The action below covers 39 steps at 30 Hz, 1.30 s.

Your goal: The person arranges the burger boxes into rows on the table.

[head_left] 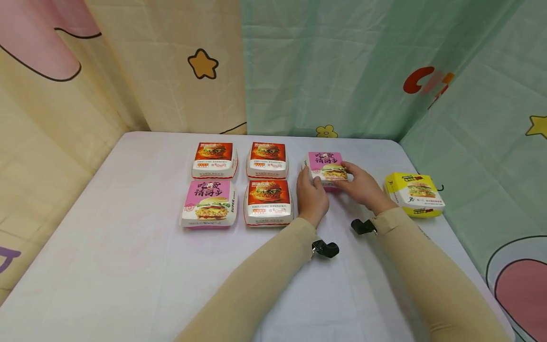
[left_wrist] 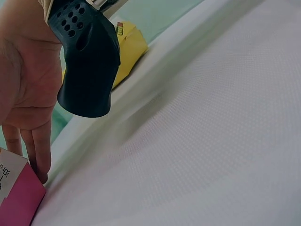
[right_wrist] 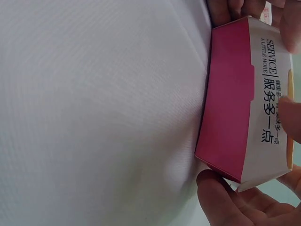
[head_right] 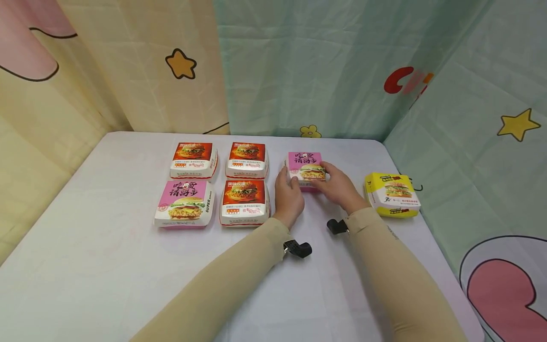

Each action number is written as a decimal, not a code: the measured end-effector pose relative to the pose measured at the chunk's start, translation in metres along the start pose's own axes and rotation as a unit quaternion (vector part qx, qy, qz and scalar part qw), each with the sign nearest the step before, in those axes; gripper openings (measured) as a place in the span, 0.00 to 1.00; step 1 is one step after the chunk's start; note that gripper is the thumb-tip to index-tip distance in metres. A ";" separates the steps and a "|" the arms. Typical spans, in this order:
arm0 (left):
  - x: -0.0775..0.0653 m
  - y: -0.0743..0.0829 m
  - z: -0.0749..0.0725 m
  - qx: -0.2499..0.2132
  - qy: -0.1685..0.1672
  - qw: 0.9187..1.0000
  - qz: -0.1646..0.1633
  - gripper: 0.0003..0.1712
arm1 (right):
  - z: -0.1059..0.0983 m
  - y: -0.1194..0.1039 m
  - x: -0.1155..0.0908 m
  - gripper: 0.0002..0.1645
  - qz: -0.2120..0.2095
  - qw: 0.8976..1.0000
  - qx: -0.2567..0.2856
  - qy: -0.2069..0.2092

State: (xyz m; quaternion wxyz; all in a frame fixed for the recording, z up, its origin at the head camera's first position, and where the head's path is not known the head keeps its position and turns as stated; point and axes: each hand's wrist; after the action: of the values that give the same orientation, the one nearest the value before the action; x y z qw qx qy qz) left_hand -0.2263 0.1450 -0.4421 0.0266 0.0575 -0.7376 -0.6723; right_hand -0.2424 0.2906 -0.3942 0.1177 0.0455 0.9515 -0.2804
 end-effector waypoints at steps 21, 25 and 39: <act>0.006 -0.004 0.003 -0.015 0.005 1.000 -0.008 0.34 | 0.002 -0.002 0.010 0.49 -0.019 1.000 -0.017 0.009; 0.006 -0.003 0.003 -0.014 0.004 1.000 -0.013 0.35 | 0.002 -0.004 0.009 0.49 -0.013 1.000 -0.015 0.007; 0.005 -0.003 0.003 -0.026 0.002 0.999 -0.021 0.39 | 0.005 -0.007 0.013 0.48 -0.011 1.000 -0.011 0.005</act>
State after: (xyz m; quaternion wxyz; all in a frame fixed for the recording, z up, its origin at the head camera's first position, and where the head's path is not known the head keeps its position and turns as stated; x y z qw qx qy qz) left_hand -0.2312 0.1471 -0.4455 0.0157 0.0734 -0.7183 -0.6917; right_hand -0.2547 0.2821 -0.3977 0.1103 0.0350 0.9557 -0.2706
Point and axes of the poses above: each hand's wrist, its own x-axis towards the middle knuckle, its own z-axis out of the palm, y = z × x, and after that the axes turned 6 degrees about -x, right-handed
